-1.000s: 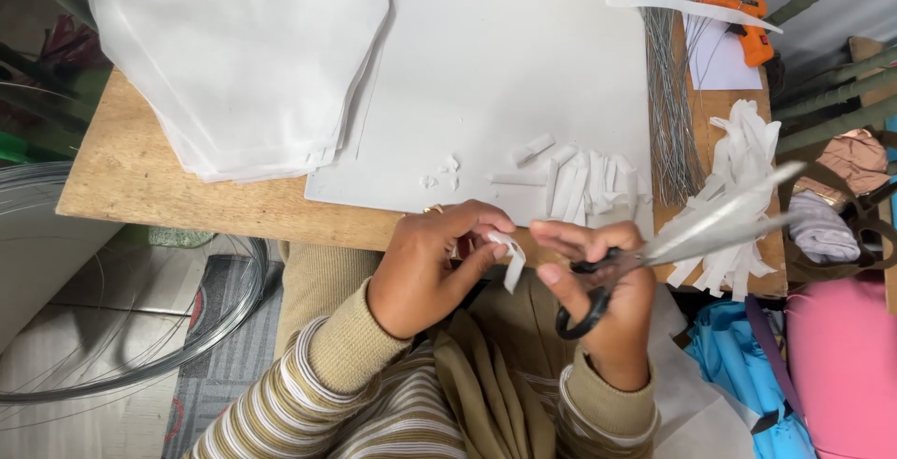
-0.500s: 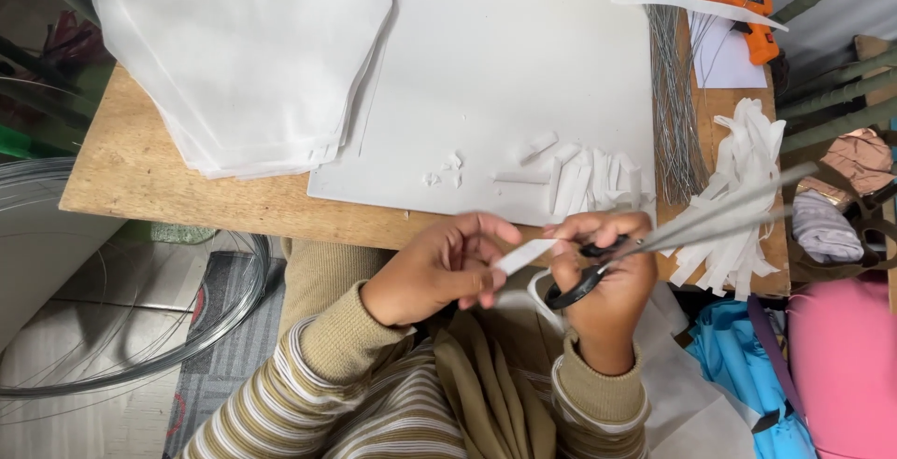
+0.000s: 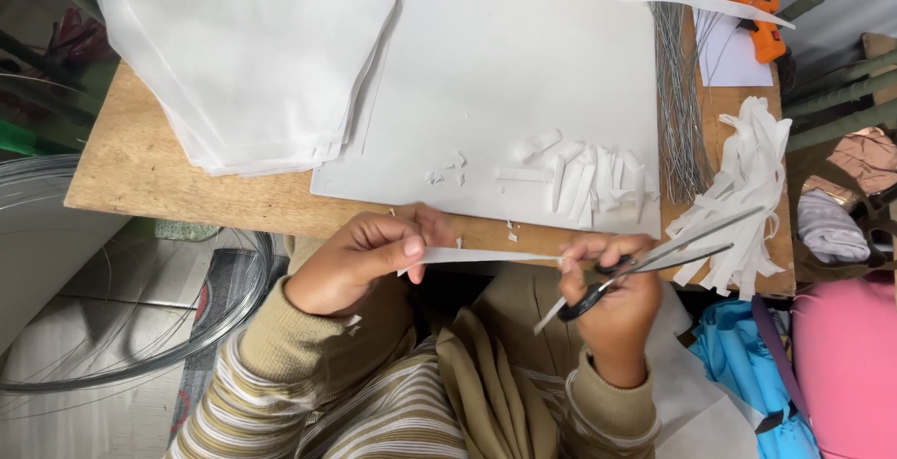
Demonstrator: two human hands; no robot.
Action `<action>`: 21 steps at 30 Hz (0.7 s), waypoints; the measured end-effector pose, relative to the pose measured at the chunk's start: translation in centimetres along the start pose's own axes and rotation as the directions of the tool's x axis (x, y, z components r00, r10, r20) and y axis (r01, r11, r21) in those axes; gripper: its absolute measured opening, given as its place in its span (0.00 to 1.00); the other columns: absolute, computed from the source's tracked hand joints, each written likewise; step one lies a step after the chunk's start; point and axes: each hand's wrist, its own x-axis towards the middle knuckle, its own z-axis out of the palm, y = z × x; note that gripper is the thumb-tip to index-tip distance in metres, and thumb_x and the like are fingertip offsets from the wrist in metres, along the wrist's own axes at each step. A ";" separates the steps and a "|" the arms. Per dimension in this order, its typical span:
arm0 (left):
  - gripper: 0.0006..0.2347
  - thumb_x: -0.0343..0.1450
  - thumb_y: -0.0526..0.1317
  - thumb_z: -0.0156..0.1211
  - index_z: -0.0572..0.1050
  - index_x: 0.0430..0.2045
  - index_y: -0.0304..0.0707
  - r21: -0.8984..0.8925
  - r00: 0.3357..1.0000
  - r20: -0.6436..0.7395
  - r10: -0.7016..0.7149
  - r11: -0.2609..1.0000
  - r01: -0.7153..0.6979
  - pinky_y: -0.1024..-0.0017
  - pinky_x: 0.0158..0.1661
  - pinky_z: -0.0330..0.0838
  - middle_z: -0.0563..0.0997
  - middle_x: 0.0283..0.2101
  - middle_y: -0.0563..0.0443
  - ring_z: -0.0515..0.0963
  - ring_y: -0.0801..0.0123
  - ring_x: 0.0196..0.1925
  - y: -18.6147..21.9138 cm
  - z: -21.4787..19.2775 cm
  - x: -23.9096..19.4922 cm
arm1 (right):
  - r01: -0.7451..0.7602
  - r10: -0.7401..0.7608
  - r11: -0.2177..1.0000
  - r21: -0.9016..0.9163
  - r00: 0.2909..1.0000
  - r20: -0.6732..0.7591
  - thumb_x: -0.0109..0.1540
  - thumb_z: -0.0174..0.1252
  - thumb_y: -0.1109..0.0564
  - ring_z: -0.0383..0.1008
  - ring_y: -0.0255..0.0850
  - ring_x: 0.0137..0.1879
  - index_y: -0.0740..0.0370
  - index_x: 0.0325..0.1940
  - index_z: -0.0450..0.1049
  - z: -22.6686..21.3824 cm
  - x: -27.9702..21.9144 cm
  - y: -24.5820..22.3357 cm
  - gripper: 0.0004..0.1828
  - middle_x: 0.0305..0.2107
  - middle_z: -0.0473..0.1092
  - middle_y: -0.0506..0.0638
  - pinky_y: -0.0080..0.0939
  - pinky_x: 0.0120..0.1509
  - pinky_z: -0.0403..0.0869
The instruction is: Cutting thin strips and small pieces of white fabric using scissors on a wooden workbench.
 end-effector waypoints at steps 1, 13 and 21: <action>0.15 0.74 0.44 0.58 0.80 0.19 0.35 0.001 1.000 0.001 0.001 1.000 -0.001 0.64 0.49 0.70 0.79 0.44 0.37 0.74 0.60 0.47 -0.4 0.6 0.1 | 0.001 -0.001 1.000 0.000 1.000 -0.001 0.58 0.63 0.69 0.84 0.45 0.37 0.58 0.35 0.54 0.5 -0.8 0.5 0.21 0.28 0.76 0.55 0.38 0.48 0.79; 0.08 0.74 0.28 0.60 0.82 0.41 0.40 0.373 0.909 -0.302 0.287 0.913 -0.164 0.80 0.33 0.79 0.82 0.38 0.48 0.79 0.72 0.27 -3.9 2.0 6.7 | -0.381 0.319 0.888 0.257 0.913 0.253 0.60 0.62 0.66 0.79 0.43 0.41 0.55 0.37 0.57 1.6 -4.7 2.2 0.18 0.33 0.77 0.58 0.40 0.47 0.77; 0.21 0.62 0.55 0.77 0.79 0.27 0.33 0.967 0.959 -0.245 0.140 0.106 0.231 0.58 0.32 0.77 0.76 0.36 0.43 0.79 0.53 0.36 -10.6 1.9 18.8 | -0.365 0.363 0.899 0.240 0.930 0.057 0.61 0.62 0.64 0.77 0.42 0.32 0.54 0.38 0.55 -1.4 -3.4 1.5 0.19 0.34 0.77 0.61 0.38 0.43 0.79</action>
